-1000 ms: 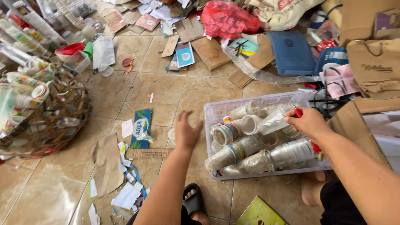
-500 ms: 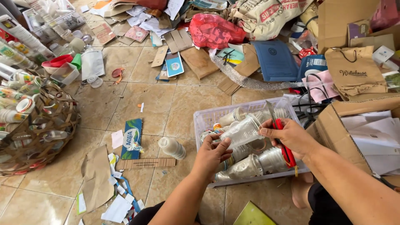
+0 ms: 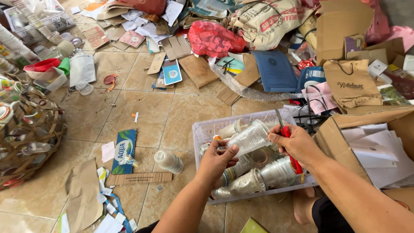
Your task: Cutting and sorting plastic cups in a cluttered recycling area.
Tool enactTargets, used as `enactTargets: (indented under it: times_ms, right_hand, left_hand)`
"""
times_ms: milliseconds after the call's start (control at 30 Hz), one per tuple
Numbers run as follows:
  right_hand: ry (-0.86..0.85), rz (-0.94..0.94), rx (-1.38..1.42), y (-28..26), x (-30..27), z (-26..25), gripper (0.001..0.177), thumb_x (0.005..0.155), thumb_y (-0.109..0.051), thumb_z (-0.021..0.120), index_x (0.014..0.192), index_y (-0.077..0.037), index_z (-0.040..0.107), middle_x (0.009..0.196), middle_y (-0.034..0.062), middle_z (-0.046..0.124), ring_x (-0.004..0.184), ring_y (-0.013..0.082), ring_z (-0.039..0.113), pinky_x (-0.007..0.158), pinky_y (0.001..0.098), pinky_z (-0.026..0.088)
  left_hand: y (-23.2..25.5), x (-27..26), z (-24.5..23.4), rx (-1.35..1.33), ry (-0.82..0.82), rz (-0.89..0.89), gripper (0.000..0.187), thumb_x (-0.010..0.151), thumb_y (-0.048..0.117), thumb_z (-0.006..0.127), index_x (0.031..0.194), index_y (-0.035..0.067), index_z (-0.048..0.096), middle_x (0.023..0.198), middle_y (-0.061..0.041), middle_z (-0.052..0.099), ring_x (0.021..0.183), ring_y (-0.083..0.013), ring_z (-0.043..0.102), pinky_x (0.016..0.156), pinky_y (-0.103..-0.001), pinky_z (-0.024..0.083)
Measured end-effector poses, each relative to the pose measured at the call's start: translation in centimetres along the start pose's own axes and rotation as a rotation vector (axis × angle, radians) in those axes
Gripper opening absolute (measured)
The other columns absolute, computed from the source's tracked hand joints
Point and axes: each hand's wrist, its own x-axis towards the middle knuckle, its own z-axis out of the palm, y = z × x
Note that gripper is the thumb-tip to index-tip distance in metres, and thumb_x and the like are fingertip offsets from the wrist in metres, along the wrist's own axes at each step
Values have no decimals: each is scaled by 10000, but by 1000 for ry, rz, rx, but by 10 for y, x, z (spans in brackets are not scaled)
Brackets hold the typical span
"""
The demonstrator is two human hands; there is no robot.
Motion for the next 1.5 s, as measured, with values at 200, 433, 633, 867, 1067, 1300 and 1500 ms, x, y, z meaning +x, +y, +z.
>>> enactTargets:
  times_ms: [200,433,633,867,1067,1300,1500]
  right_hand:
    - [10,-14,-32,5,8,-6,148,890,-180,746,963,-54,723,707,-10,593,563,91,510,495,261,403]
    - [387,-28,73,23,51,-105,149,980,-227,702,1009,-81,696,841,34,674,617,98,546,524,260,435]
    - [375,-95,129,17,26,-105,175,929,-209,774,1022,-77,707,818,-1,612,605,90,538,510,273,410]
    - [110,-173,34,-22,-27,-34,116,869,-135,750,944,-47,749,830,-7,710,607,99,538,554,257,441]
    - [-185,-540,-209,-17,-45,-7,139,888,-132,790,986,-46,743,919,-4,648,833,42,561,720,211,476]
    - [-311,-242,21,-41,-77,5,599,999,-411,436,1530,-136,467,943,50,624,733,126,500,692,267,441]
    - [-414,-205,-31,-40,-98,20,657,978,-362,531,1580,-159,363,976,60,597,845,134,528,767,282,464]
  left_hand:
    - [-4,10,-1,-38,-16,-77,492,861,234,799,1223,35,533,976,-120,663,786,-176,680,690,-314,573]
    - [-12,23,-45,-91,176,-152,486,846,227,759,1193,5,501,943,-197,674,727,-233,693,675,-357,610]
    - [-33,2,-25,472,131,31,606,770,300,855,1247,45,584,1154,-172,665,1009,-244,658,860,-378,572]
    - [-5,3,18,354,43,138,739,821,436,798,1406,75,526,1340,-179,612,1242,-234,591,1054,-400,487]
    - [15,-11,43,-93,-419,-96,761,941,482,707,1520,31,504,1335,-185,610,1189,-248,577,1029,-364,453]
    - [39,-37,52,-3,-216,467,893,789,239,892,1448,50,319,1352,-133,580,1300,-223,568,1115,-372,460]
    - [40,-53,46,244,-85,640,1037,702,283,936,1479,58,286,1353,-141,525,1300,-250,584,1105,-388,494]
